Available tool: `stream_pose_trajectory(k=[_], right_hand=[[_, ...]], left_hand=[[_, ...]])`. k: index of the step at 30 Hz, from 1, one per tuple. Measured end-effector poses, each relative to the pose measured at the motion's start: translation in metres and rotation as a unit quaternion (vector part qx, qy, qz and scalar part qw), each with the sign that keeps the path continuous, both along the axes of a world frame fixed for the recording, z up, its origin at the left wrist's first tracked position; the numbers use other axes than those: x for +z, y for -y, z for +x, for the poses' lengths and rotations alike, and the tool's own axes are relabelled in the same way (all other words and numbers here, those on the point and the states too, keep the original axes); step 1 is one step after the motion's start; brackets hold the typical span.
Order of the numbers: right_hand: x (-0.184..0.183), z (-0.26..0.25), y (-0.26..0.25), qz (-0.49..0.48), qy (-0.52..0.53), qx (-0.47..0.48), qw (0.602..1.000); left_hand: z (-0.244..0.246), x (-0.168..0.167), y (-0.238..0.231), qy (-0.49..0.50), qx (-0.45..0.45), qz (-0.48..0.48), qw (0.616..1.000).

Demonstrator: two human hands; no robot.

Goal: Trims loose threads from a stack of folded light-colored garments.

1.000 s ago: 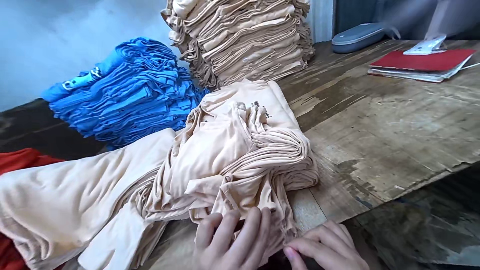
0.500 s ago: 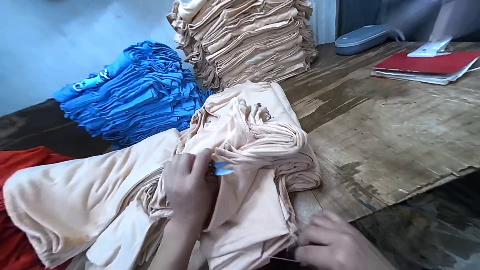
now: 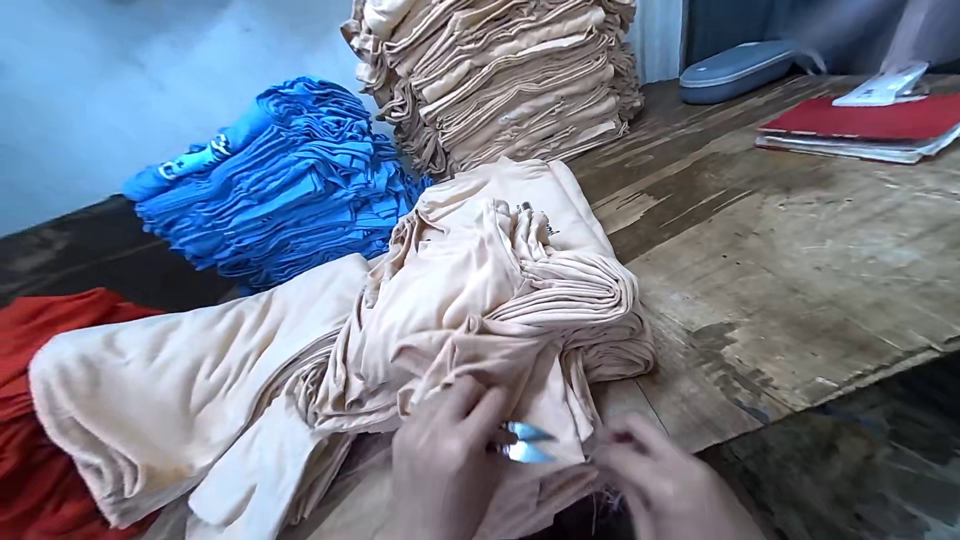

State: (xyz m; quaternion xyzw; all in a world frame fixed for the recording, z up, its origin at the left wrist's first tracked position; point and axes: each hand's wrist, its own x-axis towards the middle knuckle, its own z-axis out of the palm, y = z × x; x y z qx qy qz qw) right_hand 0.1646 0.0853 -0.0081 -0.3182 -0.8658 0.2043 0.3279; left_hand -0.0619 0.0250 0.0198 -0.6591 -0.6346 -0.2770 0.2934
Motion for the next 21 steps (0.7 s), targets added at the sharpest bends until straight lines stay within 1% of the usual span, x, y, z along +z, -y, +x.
stream_pose_trajectory(k=[2,3,5,6,8,11,12,13,14,15,16,17,18,19,20,21], right_hand=[[0.008,0.019,-0.008,-0.023,0.051,-0.075,0.996],[0.013,0.028,-0.01,-0.019,0.074,-0.097,0.992],[0.022,0.035,-0.007,0.017,0.079,-0.087,0.993],[0.026,0.031,-0.003,0.03,0.057,-0.062,0.996],[0.028,0.01,0.011,0.033,-0.02,-0.031,0.999],[0.01,-0.036,0.017,0.059,-0.144,-0.071,0.985],[0.001,-0.049,0.011,0.053,-0.207,-0.067,0.974],[-0.005,-0.06,0.002,0.013,-0.291,-0.034,0.956],[-0.009,-0.067,-0.006,-0.065,-0.376,0.02,0.924],[-0.01,-0.072,-0.013,-0.16,-0.441,0.066,0.88],[-0.011,-0.074,-0.02,-0.248,-0.48,0.089,0.837],[-0.013,-0.074,-0.025,-0.314,-0.497,0.103,0.802],[-0.016,-0.074,-0.028,-0.332,-0.498,0.125,0.791],[-0.019,-0.073,-0.029,-0.302,-0.481,0.156,0.808],[-0.02,-0.071,-0.029,-0.239,-0.444,0.168,0.847],[-0.02,-0.069,-0.025,-0.16,-0.4,0.138,0.892]], left_hand=[[-0.011,-0.01,0.007,0.05,-0.112,-0.071,0.99],[-0.011,-0.01,0.013,0.069,-0.145,-0.111,0.981],[-0.01,-0.011,0.02,0.094,-0.185,-0.151,0.967],[-0.01,-0.012,0.021,0.107,-0.198,-0.147,0.963],[-0.011,-0.009,0.019,0.156,-0.222,-0.127,0.954],[-0.012,-0.002,0.014,0.21,-0.235,-0.104,0.943],[-0.012,-0.001,0.012,0.221,-0.224,-0.092,0.945],[-0.01,0.001,0.01,0.233,-0.205,-0.079,0.947],[-0.01,0.002,0.007,0.247,-0.181,-0.068,0.95],[-0.01,0.003,0.003,0.266,-0.158,-0.062,0.949],[-0.01,0.003,-0.001,0.287,-0.137,-0.063,0.946],[-0.011,0.003,-0.005,0.309,-0.116,-0.068,0.941],[-0.011,0.004,-0.009,0.33,-0.099,-0.076,0.936],[-0.01,0.004,-0.013,0.347,-0.087,-0.082,0.93],[-0.009,0.005,-0.016,0.355,-0.077,-0.089,0.927],[-0.008,0.006,-0.018,0.36,-0.072,-0.097,0.925]])
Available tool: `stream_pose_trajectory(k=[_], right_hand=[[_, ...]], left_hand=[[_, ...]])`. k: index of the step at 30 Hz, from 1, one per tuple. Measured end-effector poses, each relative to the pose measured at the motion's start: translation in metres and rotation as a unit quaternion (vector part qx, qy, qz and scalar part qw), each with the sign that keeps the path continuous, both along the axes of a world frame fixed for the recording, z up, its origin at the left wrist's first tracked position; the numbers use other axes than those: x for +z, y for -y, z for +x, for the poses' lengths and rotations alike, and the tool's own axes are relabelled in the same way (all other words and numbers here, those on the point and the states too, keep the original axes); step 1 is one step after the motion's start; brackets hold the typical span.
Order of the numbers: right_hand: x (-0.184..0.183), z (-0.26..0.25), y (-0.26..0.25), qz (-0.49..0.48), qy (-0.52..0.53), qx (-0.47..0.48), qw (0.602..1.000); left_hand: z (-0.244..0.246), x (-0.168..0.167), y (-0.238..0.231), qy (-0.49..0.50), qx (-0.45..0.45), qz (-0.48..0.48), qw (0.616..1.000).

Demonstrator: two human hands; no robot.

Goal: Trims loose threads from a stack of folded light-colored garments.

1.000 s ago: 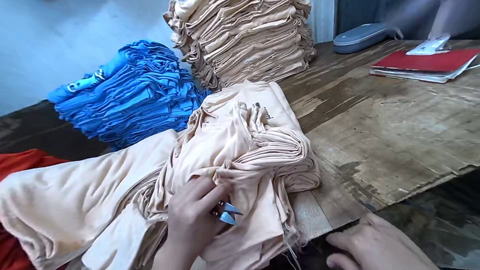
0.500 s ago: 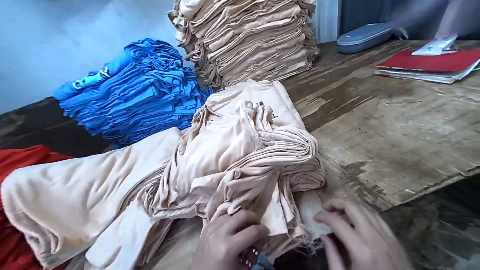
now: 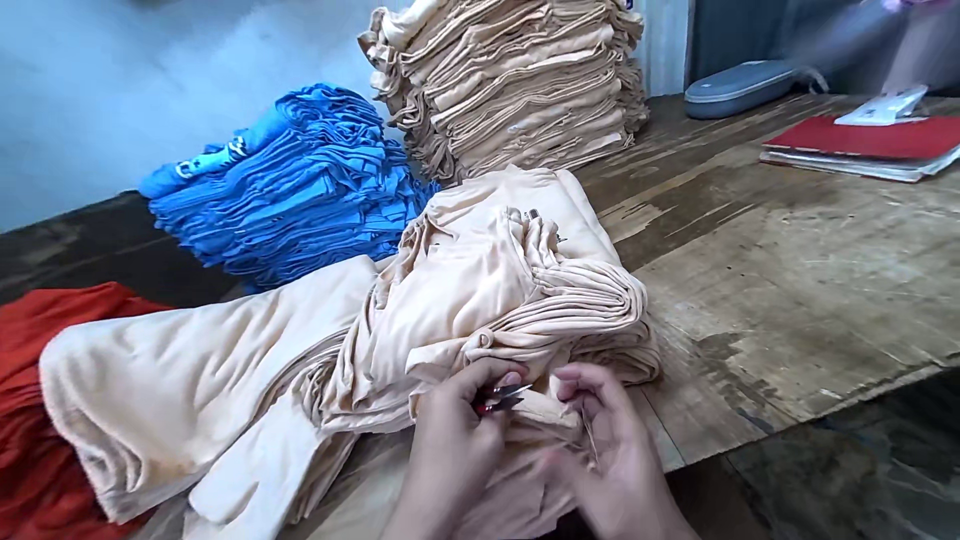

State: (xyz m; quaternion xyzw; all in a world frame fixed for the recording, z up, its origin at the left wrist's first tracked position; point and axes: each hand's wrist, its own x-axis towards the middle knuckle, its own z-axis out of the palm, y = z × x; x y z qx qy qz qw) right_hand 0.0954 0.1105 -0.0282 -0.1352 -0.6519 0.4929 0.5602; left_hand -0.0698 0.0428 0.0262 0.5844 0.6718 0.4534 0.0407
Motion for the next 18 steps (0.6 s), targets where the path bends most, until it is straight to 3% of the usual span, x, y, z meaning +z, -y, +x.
stream_pose_trajectory(k=[3,6,8,10,14,18], right_hand=[[-0.007,0.015,0.013,0.149,0.079,-0.198,0.966],[-0.014,0.046,0.015,0.172,0.073,-0.203,0.961],[-0.014,0.064,0.017,0.189,0.098,-0.172,0.962],[-0.015,0.073,0.023,0.215,0.114,-0.146,0.959],[-0.014,0.071,0.03,0.261,0.131,-0.14,0.946],[-0.014,0.06,0.032,0.29,0.138,-0.157,0.934]], left_hand=[[0.001,0.002,0.005,0.04,-0.034,-0.024,0.998],[-0.003,0.004,0.018,0.064,-0.095,-0.027,0.993],[-0.003,0.007,0.03,-0.012,-0.111,-0.002,0.994],[0.006,0.01,0.041,-0.153,-0.088,0.054,0.983],[0.032,0.011,0.049,-0.378,-0.061,0.113,0.917],[0.034,0.006,0.04,-0.453,-0.068,0.117,0.881]])
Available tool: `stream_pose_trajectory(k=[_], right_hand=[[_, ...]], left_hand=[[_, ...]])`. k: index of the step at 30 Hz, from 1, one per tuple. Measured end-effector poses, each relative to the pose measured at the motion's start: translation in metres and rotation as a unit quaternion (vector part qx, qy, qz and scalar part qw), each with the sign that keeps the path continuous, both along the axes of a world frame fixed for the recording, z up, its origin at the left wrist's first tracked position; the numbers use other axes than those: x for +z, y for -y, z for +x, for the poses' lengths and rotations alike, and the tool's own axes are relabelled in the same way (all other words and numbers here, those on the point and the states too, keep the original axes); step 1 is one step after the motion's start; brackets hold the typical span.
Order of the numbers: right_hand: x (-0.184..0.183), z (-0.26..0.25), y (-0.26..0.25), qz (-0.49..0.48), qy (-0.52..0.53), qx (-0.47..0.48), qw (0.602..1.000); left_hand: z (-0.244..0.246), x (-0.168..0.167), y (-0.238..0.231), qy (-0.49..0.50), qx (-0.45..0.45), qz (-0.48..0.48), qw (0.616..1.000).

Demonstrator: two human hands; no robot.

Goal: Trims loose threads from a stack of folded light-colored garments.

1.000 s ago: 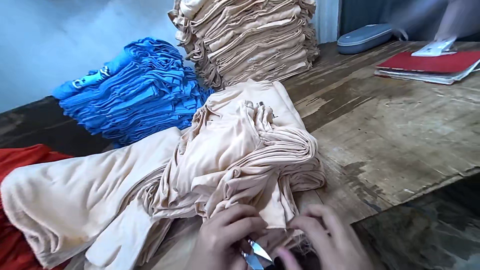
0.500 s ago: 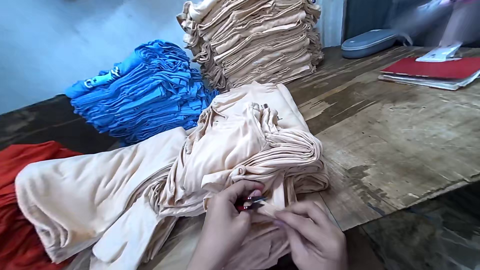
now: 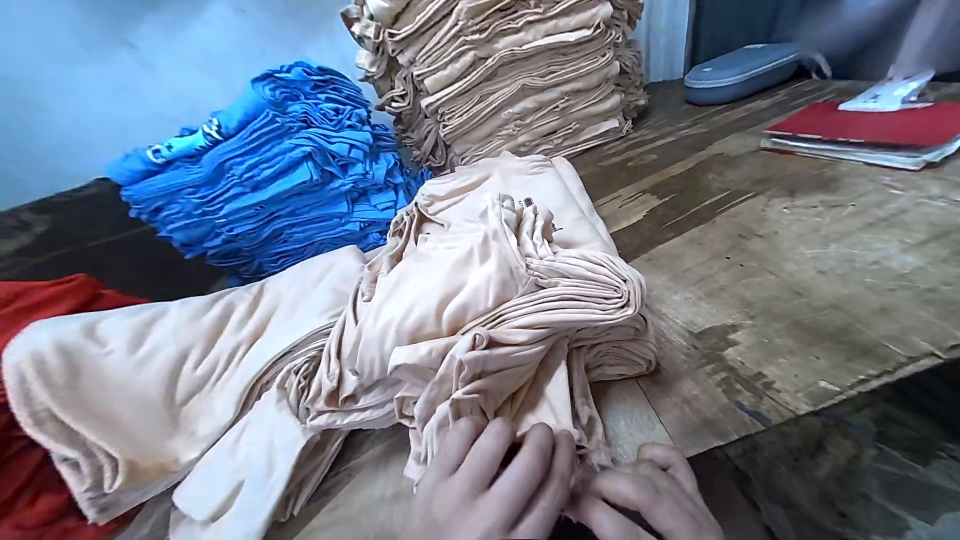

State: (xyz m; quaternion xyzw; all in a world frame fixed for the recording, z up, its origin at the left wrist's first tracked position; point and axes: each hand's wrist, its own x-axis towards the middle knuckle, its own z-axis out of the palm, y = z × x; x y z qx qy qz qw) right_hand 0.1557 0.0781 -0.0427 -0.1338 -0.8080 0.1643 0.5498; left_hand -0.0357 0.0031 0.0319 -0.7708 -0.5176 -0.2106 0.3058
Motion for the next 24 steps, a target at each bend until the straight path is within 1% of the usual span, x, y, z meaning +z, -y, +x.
stream_pose_trajectory(k=[3,4,5,7,8,9,10,12,13,15,17,18,20,22,24], right_hand=[[0.002,0.004,-0.001,-0.022,0.01,0.008,1.0],[0.005,0.008,-0.001,-0.04,0.036,0.003,0.999],[0.01,0.014,0.0,-0.06,0.09,-0.018,0.994],[0.024,0.023,0.001,-0.095,0.24,-0.076,0.963],[0.029,0.023,0.002,-0.112,0.267,-0.106,0.951],[0.032,0.02,0.004,-0.121,0.249,-0.14,0.951],[0.033,0.015,0.005,-0.122,0.211,-0.171,0.955],[0.033,-0.001,0.001,-0.115,0.143,-0.198,0.963],[0.03,-0.01,-0.004,-0.113,0.119,-0.186,0.969],[0.013,-0.024,-0.015,-0.103,0.043,-0.134,0.985],[0.004,-0.022,-0.019,-0.088,-0.049,-0.081,0.992],[0.004,-0.017,-0.018,-0.088,-0.071,-0.066,0.991],[0.004,-0.008,-0.014,-0.124,-0.071,-0.064,0.988],[0.001,-0.008,-0.013,-0.151,-0.027,-0.067,0.986],[-0.001,-0.017,-0.011,-0.109,-0.001,-0.099,0.989]], left_hand=[[-0.003,0.002,0.004,-0.005,0.021,0.013,1.0],[-0.005,0.003,0.006,0.001,0.026,0.019,0.999],[-0.006,0.003,0.008,0.014,0.034,0.021,0.999],[-0.009,0.003,0.011,0.051,0.054,0.023,0.997],[-0.01,0.003,0.01,0.073,0.059,0.021,0.995],[-0.011,0.003,0.009,0.099,0.062,0.012,0.993],[-0.011,0.002,0.007,0.13,0.067,-0.005,0.989],[-0.016,-0.001,0.002,0.18,0.077,-0.054,0.979],[-0.021,-0.006,-0.001,0.194,0.08,-0.073,0.975],[-0.028,-0.014,-0.004,0.205,0.076,-0.051,0.975],[-0.034,-0.011,0.001,0.219,0.05,-0.028,0.974],[-0.036,-0.007,0.006,0.227,0.039,-0.028,0.973],[-0.039,-0.004,0.015,0.241,0.03,-0.048,0.969],[-0.038,-0.007,0.018,0.259,0.03,-0.062,0.963],[-0.036,-0.009,0.016,0.283,0.031,-0.061,0.957]])
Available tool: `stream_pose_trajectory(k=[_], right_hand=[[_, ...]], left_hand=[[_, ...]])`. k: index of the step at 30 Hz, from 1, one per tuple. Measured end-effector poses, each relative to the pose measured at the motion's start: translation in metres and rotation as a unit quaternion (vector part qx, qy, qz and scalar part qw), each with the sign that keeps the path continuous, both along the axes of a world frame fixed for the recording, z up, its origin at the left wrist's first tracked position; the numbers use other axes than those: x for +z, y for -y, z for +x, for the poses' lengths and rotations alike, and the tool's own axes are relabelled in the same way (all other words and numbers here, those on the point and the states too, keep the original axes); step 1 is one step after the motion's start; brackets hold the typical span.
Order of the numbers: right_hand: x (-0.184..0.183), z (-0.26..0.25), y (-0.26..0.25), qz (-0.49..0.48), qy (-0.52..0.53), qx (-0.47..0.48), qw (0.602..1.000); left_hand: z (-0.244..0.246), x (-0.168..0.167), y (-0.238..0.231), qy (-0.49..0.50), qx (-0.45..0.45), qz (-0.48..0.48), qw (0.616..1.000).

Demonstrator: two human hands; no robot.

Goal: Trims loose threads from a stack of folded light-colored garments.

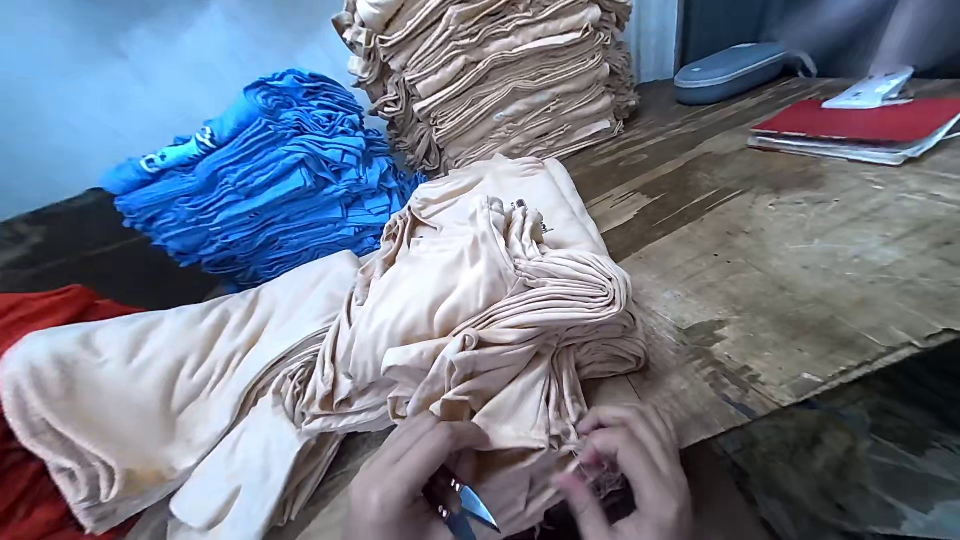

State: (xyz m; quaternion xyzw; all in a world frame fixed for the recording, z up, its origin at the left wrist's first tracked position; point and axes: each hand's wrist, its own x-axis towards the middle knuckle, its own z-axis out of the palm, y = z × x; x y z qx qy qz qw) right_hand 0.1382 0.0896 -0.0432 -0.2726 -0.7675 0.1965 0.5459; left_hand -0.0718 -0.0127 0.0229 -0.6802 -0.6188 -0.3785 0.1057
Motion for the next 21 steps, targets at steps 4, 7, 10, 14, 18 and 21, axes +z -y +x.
stream_pose_trajectory(k=[4,7,10,14,18,21], right_hand=[[-0.002,-0.028,0.002,0.103,0.002,-0.085,0.991],[-0.006,-0.031,-0.004,0.059,-0.067,-0.045,0.995],[-0.005,-0.019,-0.003,-0.078,-0.118,0.024,0.99],[-0.008,-0.019,-0.003,-0.06,-0.102,-0.003,0.993],[-0.007,-0.024,-0.006,-0.025,-0.123,-0.042,0.991],[-0.004,-0.027,-0.008,-0.011,-0.129,-0.051,0.99]], left_hand=[[0.006,-0.002,-0.001,0.02,0.003,-0.009,1.0],[0.003,-0.006,0.002,0.001,-0.019,-0.025,0.999],[-0.002,-0.012,0.004,-0.029,-0.046,-0.055,0.997],[0.003,0.003,0.004,-0.009,-0.062,-0.113,0.992],[0.025,0.027,-0.004,-0.055,-0.015,-0.069,0.996],[0.041,0.027,-0.017,-0.161,0.015,-0.045,0.986]])
